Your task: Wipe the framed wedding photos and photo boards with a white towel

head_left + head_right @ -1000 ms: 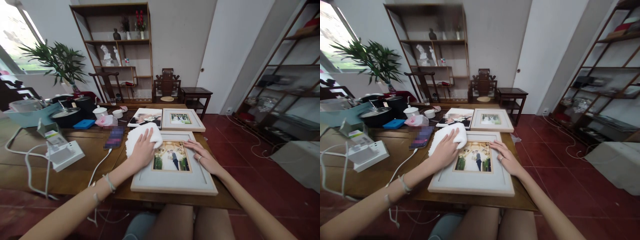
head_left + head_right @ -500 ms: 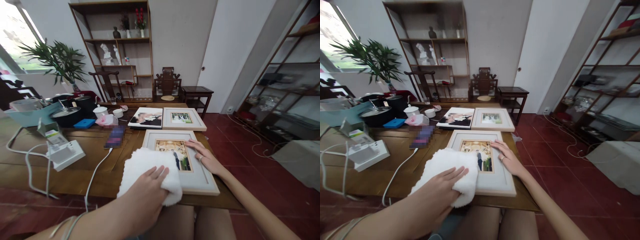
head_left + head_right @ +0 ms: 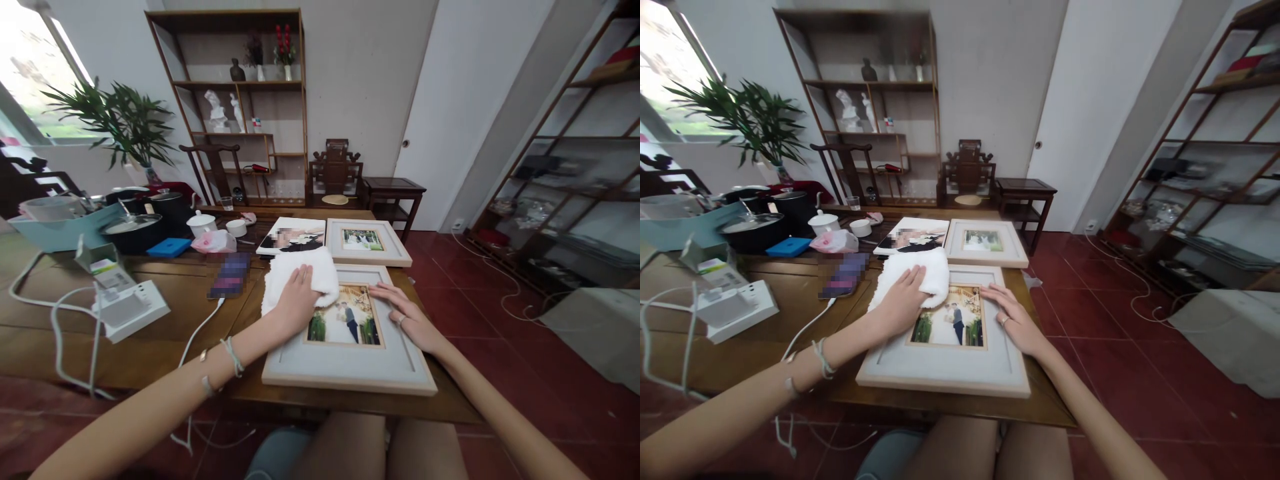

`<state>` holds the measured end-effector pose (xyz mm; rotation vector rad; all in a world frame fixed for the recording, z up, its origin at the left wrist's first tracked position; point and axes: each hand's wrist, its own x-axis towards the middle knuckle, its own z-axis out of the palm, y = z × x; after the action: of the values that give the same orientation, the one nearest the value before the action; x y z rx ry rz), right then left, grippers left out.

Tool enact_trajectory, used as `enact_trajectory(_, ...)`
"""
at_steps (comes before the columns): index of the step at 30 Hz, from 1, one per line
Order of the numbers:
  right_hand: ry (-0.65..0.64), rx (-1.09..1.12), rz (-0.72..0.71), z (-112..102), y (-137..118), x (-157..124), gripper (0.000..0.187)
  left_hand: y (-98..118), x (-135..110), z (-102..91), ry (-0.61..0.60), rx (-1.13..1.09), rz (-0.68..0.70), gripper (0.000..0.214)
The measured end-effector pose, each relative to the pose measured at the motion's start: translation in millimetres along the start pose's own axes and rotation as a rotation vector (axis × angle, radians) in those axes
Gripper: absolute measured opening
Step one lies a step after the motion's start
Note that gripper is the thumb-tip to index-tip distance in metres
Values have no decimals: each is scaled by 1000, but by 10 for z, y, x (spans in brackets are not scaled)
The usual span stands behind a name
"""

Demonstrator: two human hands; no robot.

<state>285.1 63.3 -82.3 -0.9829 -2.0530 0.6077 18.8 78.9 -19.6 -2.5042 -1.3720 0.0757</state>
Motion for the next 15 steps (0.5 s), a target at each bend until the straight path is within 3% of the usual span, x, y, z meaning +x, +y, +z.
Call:
enact_trajectory(4, -6, 0, 1, -4, -1, 3, 41, 80, -175, -90, -61, -6, 86, 34)
enact_trajectory(11, -5, -22, 2, -11, -6, 8, 46, 377, -880, -456, -286, -76, 224, 38)
enact_trajectory(15, 1, -30, 12, -4, -24, 7, 49, 497, -1055, -526, -297, -203, 188, 53)
